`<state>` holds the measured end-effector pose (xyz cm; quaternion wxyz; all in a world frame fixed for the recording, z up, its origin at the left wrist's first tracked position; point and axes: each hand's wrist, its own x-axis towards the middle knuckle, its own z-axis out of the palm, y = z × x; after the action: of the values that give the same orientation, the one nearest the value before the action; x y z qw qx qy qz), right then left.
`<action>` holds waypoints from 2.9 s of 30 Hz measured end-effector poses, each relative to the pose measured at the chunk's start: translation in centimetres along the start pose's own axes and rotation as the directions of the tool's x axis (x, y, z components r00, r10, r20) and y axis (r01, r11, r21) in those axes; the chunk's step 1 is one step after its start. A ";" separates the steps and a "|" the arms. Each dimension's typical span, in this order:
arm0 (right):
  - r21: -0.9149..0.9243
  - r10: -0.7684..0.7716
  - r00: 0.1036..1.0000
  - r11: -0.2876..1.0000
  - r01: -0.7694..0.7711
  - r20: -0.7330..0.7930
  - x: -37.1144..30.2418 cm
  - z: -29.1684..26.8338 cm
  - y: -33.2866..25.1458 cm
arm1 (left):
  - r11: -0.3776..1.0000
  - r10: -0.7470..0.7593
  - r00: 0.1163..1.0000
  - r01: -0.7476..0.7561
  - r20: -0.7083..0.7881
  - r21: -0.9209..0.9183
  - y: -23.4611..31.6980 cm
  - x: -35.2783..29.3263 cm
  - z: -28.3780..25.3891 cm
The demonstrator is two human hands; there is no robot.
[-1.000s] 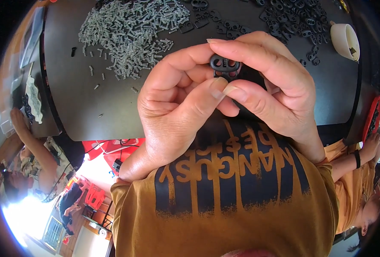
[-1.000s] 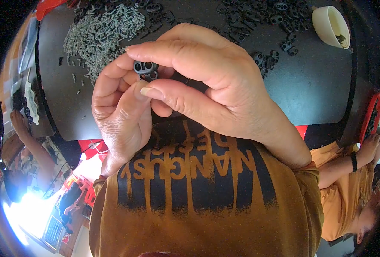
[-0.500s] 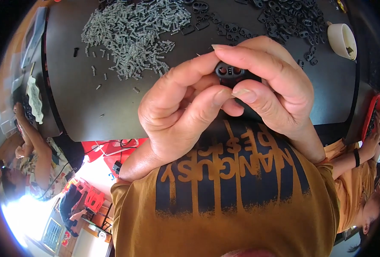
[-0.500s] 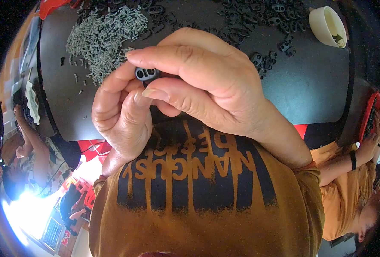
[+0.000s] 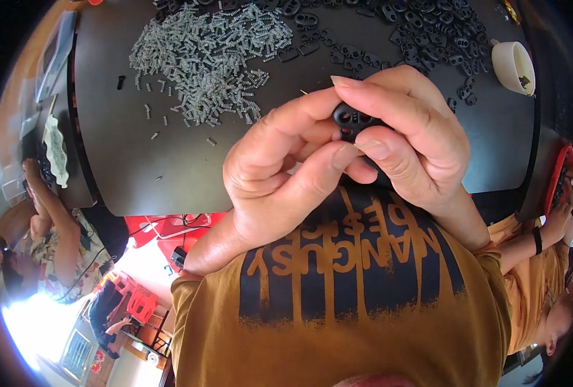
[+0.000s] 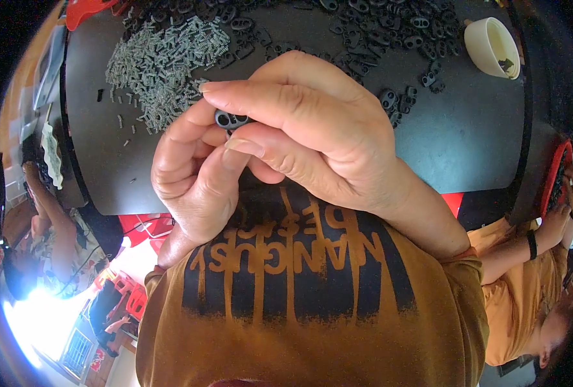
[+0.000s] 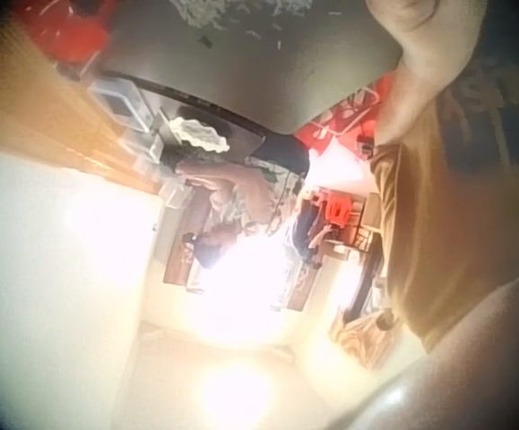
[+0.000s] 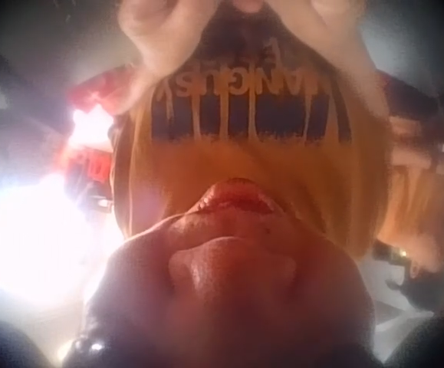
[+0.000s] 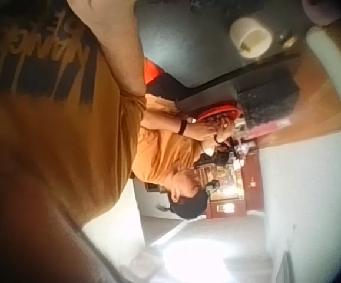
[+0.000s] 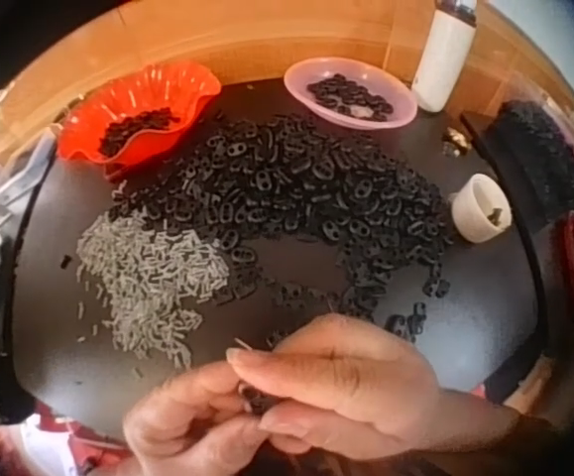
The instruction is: The person assembles plastic cord locks by inserting springs and inner pieces into the outer housings by hand and with a thin stick.
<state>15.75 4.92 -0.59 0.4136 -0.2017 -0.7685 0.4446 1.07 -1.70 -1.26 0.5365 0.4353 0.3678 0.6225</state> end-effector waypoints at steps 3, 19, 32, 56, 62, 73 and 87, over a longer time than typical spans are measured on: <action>-0.041 -0.017 0.999 0.999 0.018 0.032 0.1 -0.1 0.2 | 0.990 -0.060 0.995 0.069 0.080 -0.122 0.0 0.3 -0.4; 0.102 0.140 0.990 0.985 -0.139 -0.003 0.0 0.2 -0.1 | 1.000 0.030 0.997 -0.030 0.075 -0.005 -0.2 0.4 -0.9; 0.593 0.455 0.890 0.725 -0.351 -0.029 -0.8 1.1 -0.4 | 0.849 0.170 0.985 -0.149 0.003 0.508 -1.0 0.6 -0.8; 0.347 0.368 0.925 0.859 -0.376 0.091 -0.1 0.3 -0.4 | 0.988 0.026 0.998 -0.033 0.049 0.149 -0.1 0.1 -1.5; 0.316 0.338 0.938 0.884 -0.343 0.073 0.0 0.5 -0.2 | 0.988 0.076 0.996 -0.080 0.040 0.133 -0.5 0.1 -1.6; 0.192 0.191 0.981 0.963 -0.191 0.015 -0.2 0.7 0.4 | 0.980 0.096 0.995 -0.098 0.020 0.175 -0.6 0.0 -1.6; 0.151 0.065 0.998 0.987 -0.060 -0.027 0.4 1.2 0.3 | 0.966 0.163 0.984 -0.173 0.066 0.190 -0.4 0.2 -2.0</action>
<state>14.56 4.75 -1.03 0.4255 -0.2012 -0.7195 0.5106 -0.72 -1.47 -2.30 0.4456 0.5307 0.3753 0.6155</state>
